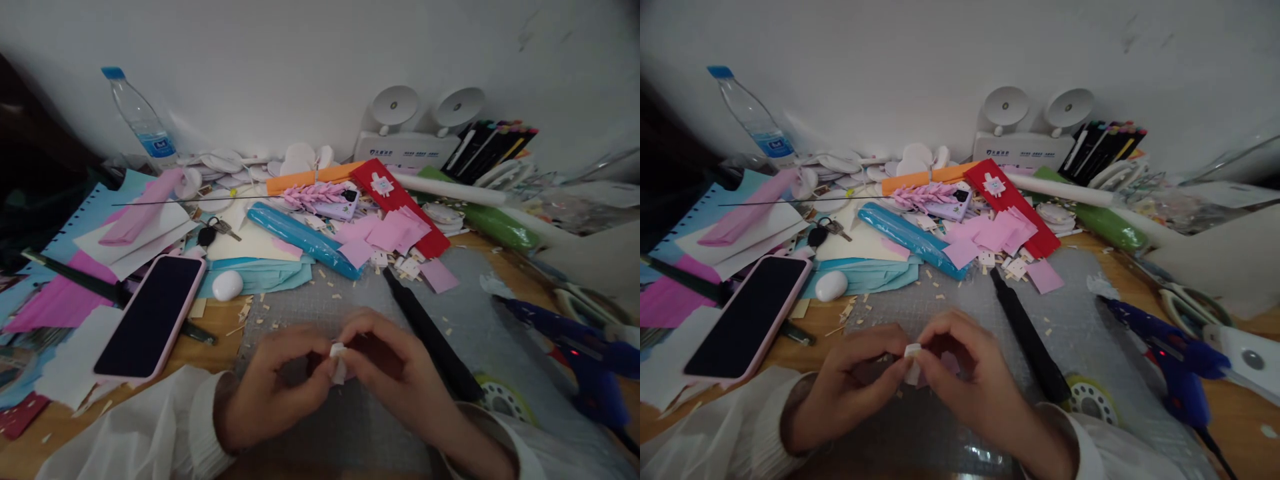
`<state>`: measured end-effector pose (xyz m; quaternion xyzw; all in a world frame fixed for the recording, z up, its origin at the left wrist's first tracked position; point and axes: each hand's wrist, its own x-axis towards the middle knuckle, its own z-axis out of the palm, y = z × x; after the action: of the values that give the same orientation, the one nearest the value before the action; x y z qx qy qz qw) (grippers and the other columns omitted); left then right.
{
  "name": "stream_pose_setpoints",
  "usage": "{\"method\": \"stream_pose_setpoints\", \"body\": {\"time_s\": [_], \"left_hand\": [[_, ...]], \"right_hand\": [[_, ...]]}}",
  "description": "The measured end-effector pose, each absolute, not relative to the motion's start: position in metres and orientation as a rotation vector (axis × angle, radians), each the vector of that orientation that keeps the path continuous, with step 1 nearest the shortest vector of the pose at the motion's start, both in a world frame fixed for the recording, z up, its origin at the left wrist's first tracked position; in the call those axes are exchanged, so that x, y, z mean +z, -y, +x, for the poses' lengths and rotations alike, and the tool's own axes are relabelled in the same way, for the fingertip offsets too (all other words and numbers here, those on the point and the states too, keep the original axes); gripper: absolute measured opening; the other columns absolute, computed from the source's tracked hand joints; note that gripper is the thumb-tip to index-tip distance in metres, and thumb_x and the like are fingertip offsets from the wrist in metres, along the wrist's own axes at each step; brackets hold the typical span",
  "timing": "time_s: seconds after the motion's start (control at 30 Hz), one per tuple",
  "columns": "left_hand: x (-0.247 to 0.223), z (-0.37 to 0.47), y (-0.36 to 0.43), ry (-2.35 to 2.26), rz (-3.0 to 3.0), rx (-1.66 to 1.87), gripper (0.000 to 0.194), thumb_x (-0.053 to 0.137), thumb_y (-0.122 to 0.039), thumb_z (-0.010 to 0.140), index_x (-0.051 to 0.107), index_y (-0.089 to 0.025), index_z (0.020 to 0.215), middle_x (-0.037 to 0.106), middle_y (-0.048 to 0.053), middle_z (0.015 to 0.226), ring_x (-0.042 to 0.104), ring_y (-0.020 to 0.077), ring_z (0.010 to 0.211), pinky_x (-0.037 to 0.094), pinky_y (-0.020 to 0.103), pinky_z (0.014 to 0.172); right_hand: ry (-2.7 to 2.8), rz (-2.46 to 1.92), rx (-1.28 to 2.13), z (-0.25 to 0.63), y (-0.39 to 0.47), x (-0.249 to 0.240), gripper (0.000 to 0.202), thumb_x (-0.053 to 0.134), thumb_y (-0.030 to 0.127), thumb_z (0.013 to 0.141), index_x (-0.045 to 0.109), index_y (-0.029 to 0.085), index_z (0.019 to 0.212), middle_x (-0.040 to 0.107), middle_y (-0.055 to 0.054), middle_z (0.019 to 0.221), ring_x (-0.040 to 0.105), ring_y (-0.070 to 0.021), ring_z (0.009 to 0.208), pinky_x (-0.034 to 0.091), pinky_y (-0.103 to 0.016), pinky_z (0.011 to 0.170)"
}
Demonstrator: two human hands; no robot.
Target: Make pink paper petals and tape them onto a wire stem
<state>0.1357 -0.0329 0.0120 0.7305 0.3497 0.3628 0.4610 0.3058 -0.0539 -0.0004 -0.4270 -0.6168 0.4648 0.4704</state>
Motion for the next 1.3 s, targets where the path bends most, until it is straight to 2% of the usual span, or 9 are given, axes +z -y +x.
{"method": "stream_pose_setpoints", "body": {"time_s": [0.2, 0.33, 0.5, 0.7, 0.8, 0.9, 1.3], "left_hand": [[0.008, 0.133, 0.032, -0.779, 1.932, 0.879, 0.013, 0.054, -0.007, 0.076, 0.060, -0.013, 0.066, 0.058, 0.004, 0.058, 0.053, 0.0123, 0.055, 0.041, 0.023, 0.053], [0.008, 0.132, 0.031, -0.763, 1.970, 0.860, 0.013, 0.053, -0.005, 0.073, 0.057, -0.014, 0.065, 0.055, 0.002, 0.057, 0.050, 0.0115, 0.054, 0.040, 0.022, 0.051], [0.009, 0.132, 0.031, -0.747, 1.940, 0.846, 0.014, 0.052, -0.009, 0.078, 0.057, -0.014, 0.066, 0.058, 0.004, 0.060, 0.053, 0.0123, 0.056, 0.042, 0.023, 0.054], [0.006, 0.133, 0.034, -0.876, 1.909, 0.840, 0.016, 0.051, -0.010, 0.081, 0.062, -0.013, 0.069, 0.062, 0.004, 0.062, 0.055, 0.0131, 0.058, 0.044, 0.024, 0.056], [0.006, 0.134, 0.034, -0.894, 1.831, 0.824, 0.016, 0.053, -0.017, 0.083, 0.064, -0.012, 0.073, 0.064, 0.006, 0.065, 0.058, 0.0146, 0.061, 0.046, 0.024, 0.058], [0.005, 0.133, 0.033, -0.895, 1.808, 0.816, 0.016, 0.056, -0.022, 0.085, 0.066, -0.011, 0.078, 0.066, 0.006, 0.068, 0.060, 0.0152, 0.063, 0.046, 0.024, 0.060], [0.006, 0.134, 0.031, -0.843, 1.869, 0.869, 0.016, 0.052, -0.014, 0.087, 0.064, -0.013, 0.076, 0.066, 0.005, 0.070, 0.060, 0.0136, 0.066, 0.046, 0.021, 0.061]], "right_hand": [[1.507, -1.014, 1.317, 0.306, 0.053, 0.001, 0.010, 0.057, 0.011, 0.082, 0.057, 0.020, 0.085, 0.056, 0.000, 0.080, 0.058, -0.0125, 0.069, 0.050, -0.023, 0.059], [1.552, -1.020, 1.305, 0.306, 0.054, 0.003, 0.010, 0.058, 0.009, 0.081, 0.056, 0.019, 0.081, 0.056, 0.000, 0.077, 0.058, -0.0127, 0.068, 0.050, -0.024, 0.060], [1.573, -0.981, 1.252, 0.307, 0.054, 0.003, 0.012, 0.057, 0.008, 0.082, 0.057, 0.020, 0.082, 0.057, 0.000, 0.078, 0.059, -0.0124, 0.069, 0.051, -0.023, 0.059], [1.862, -0.917, 0.769, 0.315, 0.055, -0.007, 0.022, 0.058, 0.005, 0.083, 0.060, 0.022, 0.096, 0.062, -0.002, 0.086, 0.061, -0.0149, 0.079, 0.052, -0.027, 0.069], [2.025, -0.892, 0.535, 0.320, 0.056, -0.012, 0.031, 0.055, 0.005, 0.085, 0.057, 0.023, 0.110, 0.063, -0.004, 0.093, 0.061, -0.0160, 0.084, 0.053, -0.029, 0.074], [2.073, -0.888, 0.431, 0.322, 0.056, -0.013, 0.032, 0.054, 0.006, 0.087, 0.056, 0.024, 0.114, 0.065, -0.004, 0.093, 0.062, -0.0166, 0.085, 0.053, -0.030, 0.074], [1.954, -0.867, 0.612, 0.321, 0.053, -0.009, 0.033, 0.054, 0.002, 0.084, 0.059, 0.024, 0.108, 0.064, -0.004, 0.096, 0.062, -0.0166, 0.089, 0.054, -0.030, 0.076]]}}
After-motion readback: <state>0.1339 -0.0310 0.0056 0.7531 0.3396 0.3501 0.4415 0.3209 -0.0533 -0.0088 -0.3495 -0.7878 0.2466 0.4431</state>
